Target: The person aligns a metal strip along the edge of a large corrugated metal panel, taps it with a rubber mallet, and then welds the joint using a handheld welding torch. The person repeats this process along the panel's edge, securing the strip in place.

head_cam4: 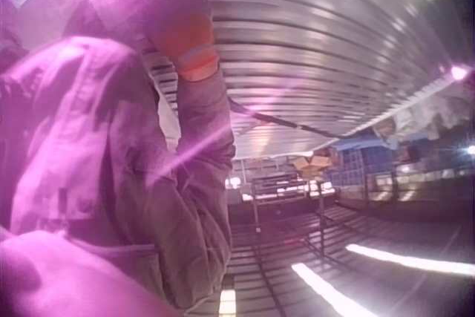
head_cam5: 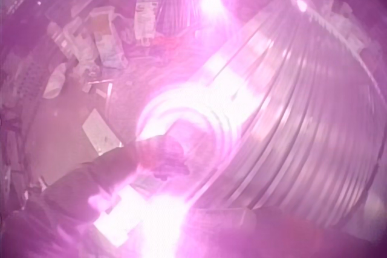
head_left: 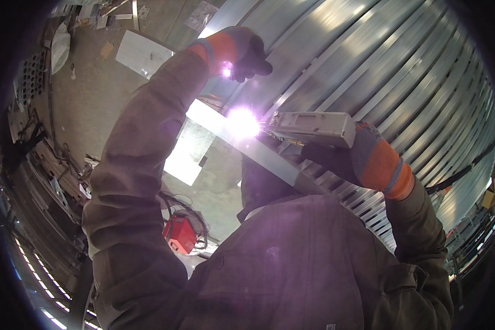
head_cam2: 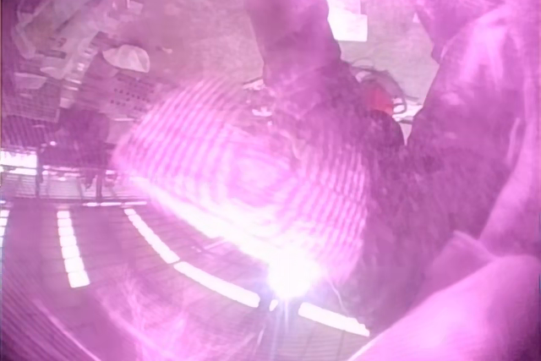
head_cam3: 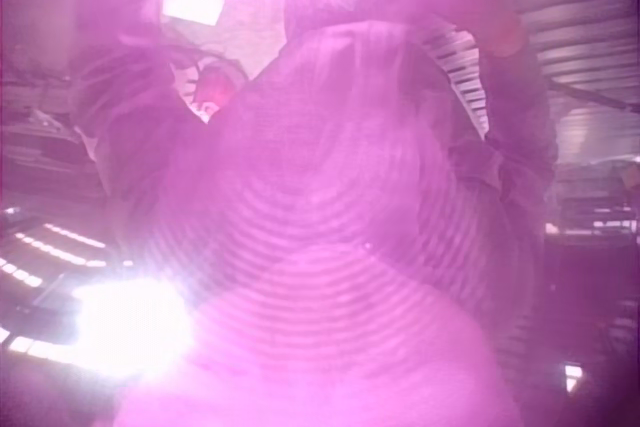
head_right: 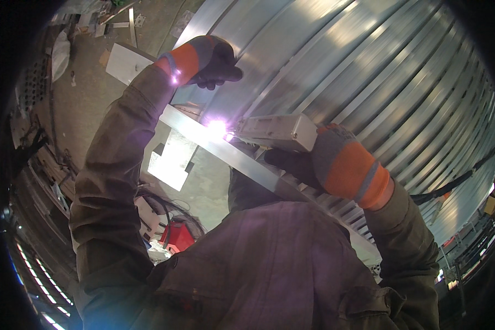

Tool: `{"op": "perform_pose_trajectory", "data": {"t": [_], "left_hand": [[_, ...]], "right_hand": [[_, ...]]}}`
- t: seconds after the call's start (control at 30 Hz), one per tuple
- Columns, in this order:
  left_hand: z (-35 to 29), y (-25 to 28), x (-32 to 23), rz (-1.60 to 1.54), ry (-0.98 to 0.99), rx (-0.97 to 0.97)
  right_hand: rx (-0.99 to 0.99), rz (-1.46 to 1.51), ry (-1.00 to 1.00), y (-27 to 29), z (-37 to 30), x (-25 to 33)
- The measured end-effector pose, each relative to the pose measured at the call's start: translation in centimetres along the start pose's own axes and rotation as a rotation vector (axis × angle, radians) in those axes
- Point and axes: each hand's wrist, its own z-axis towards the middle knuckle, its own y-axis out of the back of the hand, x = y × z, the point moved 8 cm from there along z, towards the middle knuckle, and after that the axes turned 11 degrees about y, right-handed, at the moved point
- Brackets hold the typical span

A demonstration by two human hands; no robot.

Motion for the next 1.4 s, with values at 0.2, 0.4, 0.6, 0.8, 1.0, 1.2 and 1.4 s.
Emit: {"op": "perform_pose_trajectory", "data": {"t": [0.2,0.4,0.6,0.8,1.0,1.2,1.4], "left_hand": [[-0.1,0.1,-0.1,-0.024,-0.022,0.0],[-0.7,0.6,-0.4,0.017,-0.064,-0.037],[-0.7,0.4,-0.3,0.074,-0.007,-0.024],[-0.4,1.2,2.0,-0.217,-0.031,-0.222],[-2.4,-4.8,-1.1,-0.16,-0.06,-0.041],[-2.4,-6.6,-4.8,0.163,-0.111,-0.275],[-1.7,-6.3,-4.6,0.174,0.011,-0.107]], "right_hand": [[-0.076,-0.193,0.071,0.7,-0.3,2.9],[-0.041,-0.455,0.119,0.8,0.0,4.9],[-0.103,-0.517,0.345,0.7,-1.5,5.5],[-0.363,-0.24,0.539,1.4,-7.3,3.7],[-0.274,-0.014,0.441,-0.9,-10.6,-0.8],[-0.332,0.138,0.422,-2.4,-12.4,-3.4],[-0.323,0.148,0.536,-1.7,-11.7,-3.4]]}}
